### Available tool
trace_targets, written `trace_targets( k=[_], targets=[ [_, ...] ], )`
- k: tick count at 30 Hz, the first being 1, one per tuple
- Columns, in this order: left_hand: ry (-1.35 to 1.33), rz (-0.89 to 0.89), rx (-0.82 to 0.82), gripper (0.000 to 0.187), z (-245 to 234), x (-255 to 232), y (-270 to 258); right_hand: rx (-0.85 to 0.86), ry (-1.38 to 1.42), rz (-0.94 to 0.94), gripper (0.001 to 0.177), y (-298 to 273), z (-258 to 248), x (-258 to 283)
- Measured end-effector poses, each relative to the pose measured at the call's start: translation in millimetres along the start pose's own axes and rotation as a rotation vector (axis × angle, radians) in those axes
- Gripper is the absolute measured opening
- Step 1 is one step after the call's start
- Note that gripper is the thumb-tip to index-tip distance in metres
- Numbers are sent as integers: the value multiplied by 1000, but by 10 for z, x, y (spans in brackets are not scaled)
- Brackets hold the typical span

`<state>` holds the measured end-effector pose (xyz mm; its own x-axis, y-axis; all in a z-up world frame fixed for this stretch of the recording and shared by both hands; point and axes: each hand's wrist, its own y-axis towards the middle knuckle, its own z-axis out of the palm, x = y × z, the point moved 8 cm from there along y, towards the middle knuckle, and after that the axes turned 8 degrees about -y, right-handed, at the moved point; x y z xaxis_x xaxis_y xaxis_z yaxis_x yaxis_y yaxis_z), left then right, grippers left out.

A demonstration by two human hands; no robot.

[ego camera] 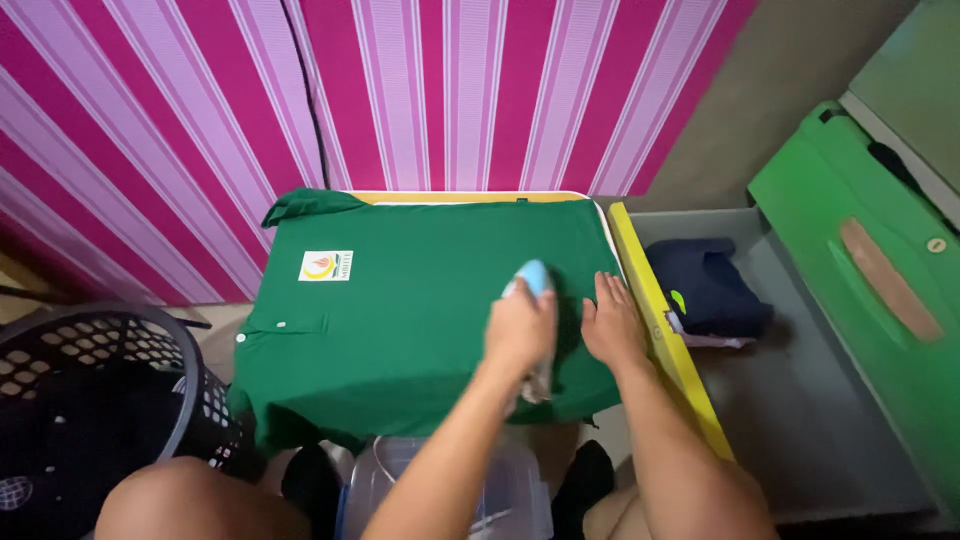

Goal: The person irons a green polo shirt on a yellow plastic board. They smooth the fabric with one hand and move the iron back and forth across the shirt surface.

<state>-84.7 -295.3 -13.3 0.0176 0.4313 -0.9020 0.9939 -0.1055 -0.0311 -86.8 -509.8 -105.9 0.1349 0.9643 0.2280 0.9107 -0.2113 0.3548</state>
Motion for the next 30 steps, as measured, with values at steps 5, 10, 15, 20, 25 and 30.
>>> trace_targets(
  k=[5, 10, 15, 20, 25, 30],
  targets=[
    [56, 81, -156, 40, -876, 674, 326, 194, -96, 128, 61, 10, -72, 115],
    [122, 94, -236, 37, -1892, 882, 327, 196, -94, 115, 60, 19, -19, 64],
    [65, -112, -250, 38, -2447, 909, 125, 195, -152, 117, 61, 42, -7, 68],
    [5, -124, -293, 40, -2350, 964, 253, 136, -74, 166, 62, 151, -98, 25],
    [-229, -162, -253, 44, -1527, 1036, 580, -9, 19, 179, 59, 257, -169, -79],
    [-23, 98, -158, 49, -180, 500, 991, -19, 167, 206, 56, 355, -293, -34]
  ],
)
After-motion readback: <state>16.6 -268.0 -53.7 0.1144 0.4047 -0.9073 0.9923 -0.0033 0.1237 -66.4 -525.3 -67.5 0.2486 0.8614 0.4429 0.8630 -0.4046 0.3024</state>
